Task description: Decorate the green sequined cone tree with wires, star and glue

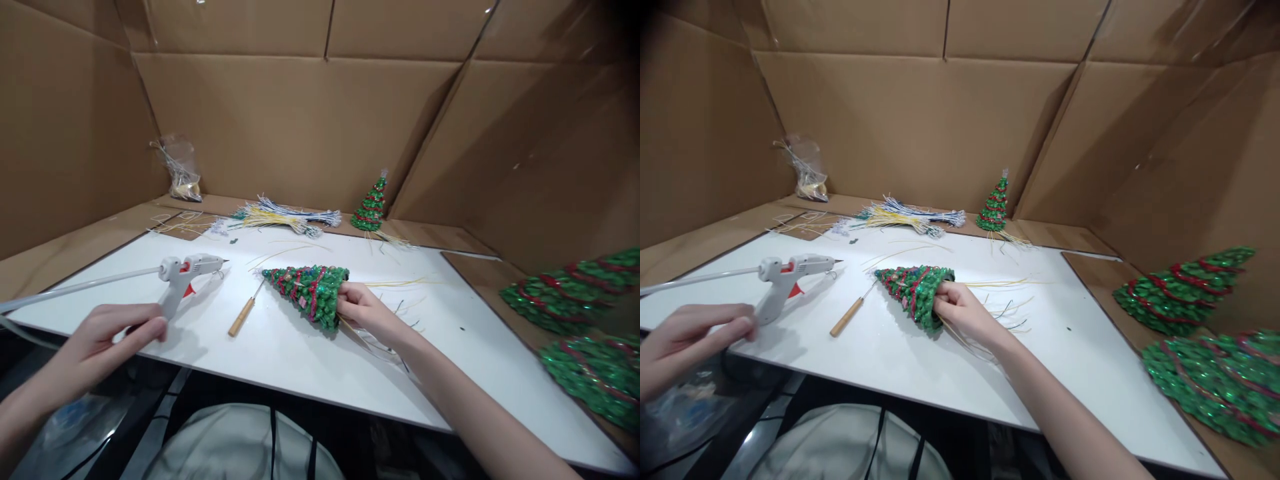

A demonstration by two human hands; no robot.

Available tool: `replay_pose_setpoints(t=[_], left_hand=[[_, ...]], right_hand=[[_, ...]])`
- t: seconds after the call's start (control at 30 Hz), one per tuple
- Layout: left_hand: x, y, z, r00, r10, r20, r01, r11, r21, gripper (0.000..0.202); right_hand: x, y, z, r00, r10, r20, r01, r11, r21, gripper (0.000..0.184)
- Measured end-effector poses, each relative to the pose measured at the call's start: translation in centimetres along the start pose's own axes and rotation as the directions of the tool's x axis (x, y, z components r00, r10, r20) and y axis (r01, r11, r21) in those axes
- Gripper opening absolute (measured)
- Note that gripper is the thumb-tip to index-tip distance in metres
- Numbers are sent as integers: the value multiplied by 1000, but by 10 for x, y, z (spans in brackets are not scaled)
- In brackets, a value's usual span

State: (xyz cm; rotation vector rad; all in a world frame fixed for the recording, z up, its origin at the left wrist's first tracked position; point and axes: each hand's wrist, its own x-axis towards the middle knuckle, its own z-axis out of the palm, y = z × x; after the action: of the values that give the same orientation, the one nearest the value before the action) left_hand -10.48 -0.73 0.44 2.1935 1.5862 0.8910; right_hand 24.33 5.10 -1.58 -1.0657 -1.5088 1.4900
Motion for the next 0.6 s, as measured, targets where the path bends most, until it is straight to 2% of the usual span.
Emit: replay_pose_setpoints(t=[0.07, 0.17, 0.27, 0.33, 0.43, 0.6], left_hand=[[18, 19, 11, 989, 134, 55, -129, 988, -84, 28], [53, 42, 31, 926, 365, 98, -348, 924, -157, 20], [90, 59, 56, 888, 456, 69, -433, 875, -216, 27], [110, 66, 75, 838, 541, 79, -500, 816, -291, 29], [129, 71, 99, 799, 592, 107, -522, 771, -366, 31], [133, 63, 117, 799, 571, 191, -459, 782, -421, 36]], right_hand=[[0, 1, -2, 1000, -3, 8, 3, 1000, -7, 23], [-1, 1, -4, 1000, 13, 20, -12, 1000, -23, 24], [-2, -1, -4, 999, 21, 35, -21, 999, -25, 24], [-2, -4, -4, 999, 13, 38, -12, 1000, -26, 23], [-2, -6, -5, 999, -7, 41, 8, 999, -33, 25], [-2, -1, -8, 999, -12, 53, 15, 998, -65, 28]])
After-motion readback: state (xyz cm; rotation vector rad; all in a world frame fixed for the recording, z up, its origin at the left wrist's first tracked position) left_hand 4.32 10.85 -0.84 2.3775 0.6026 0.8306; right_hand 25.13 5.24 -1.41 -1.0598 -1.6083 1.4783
